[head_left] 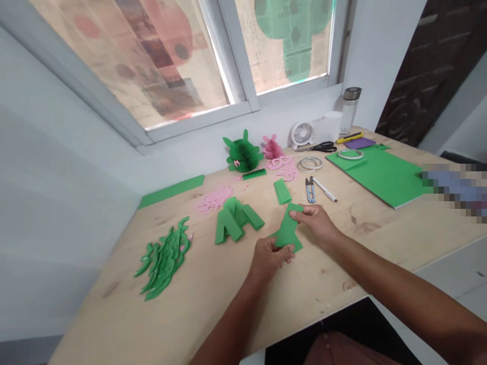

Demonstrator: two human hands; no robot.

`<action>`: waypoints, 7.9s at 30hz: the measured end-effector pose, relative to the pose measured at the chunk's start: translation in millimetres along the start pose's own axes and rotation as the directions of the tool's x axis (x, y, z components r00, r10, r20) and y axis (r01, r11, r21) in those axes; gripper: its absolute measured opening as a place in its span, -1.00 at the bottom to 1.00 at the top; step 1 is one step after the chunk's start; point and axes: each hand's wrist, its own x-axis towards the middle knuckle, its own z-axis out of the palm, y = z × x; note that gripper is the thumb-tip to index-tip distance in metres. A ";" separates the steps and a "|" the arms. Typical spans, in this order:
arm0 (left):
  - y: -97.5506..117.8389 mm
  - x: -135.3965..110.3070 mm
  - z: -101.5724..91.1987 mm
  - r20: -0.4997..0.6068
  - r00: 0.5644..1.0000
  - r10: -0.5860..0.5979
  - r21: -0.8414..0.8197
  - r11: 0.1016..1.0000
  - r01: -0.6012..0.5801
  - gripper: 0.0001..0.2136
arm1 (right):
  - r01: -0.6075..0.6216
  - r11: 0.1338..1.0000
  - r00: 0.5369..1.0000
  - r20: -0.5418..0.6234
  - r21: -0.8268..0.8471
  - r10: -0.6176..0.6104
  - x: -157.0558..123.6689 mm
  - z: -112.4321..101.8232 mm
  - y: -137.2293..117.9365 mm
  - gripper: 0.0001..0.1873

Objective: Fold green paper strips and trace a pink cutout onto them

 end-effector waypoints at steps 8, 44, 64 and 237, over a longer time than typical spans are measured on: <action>4.0 0.4 -2.6 0.011 1.000 -0.024 0.012 1.000 0.024 -0.78 | 0.014 1.000 0.999 -0.031 0.001 -0.014 -0.9 2.2 0.0 -0.67; 5.9 0.4 -2.0 -0.213 0.973 0.092 -0.145 0.982 -0.125 -0.66 | -0.099 0.993 0.973 0.216 0.059 0.085 -4.5 12.6 23.5 -0.63; 2.7 -0.6 1.7 -0.182 0.982 0.052 -0.134 0.988 -0.078 -0.75 | -0.021 1.000 0.993 -0.117 0.009 0.022 11.1 -9.0 8.0 -0.60; -6.6 54.2 -78.7 -0.698 0.690 0.192 0.392 0.909 0.143 -0.53 | 0.023 0.926 0.994 0.106 -0.376 0.018 6.5 -6.0 30.0 -0.68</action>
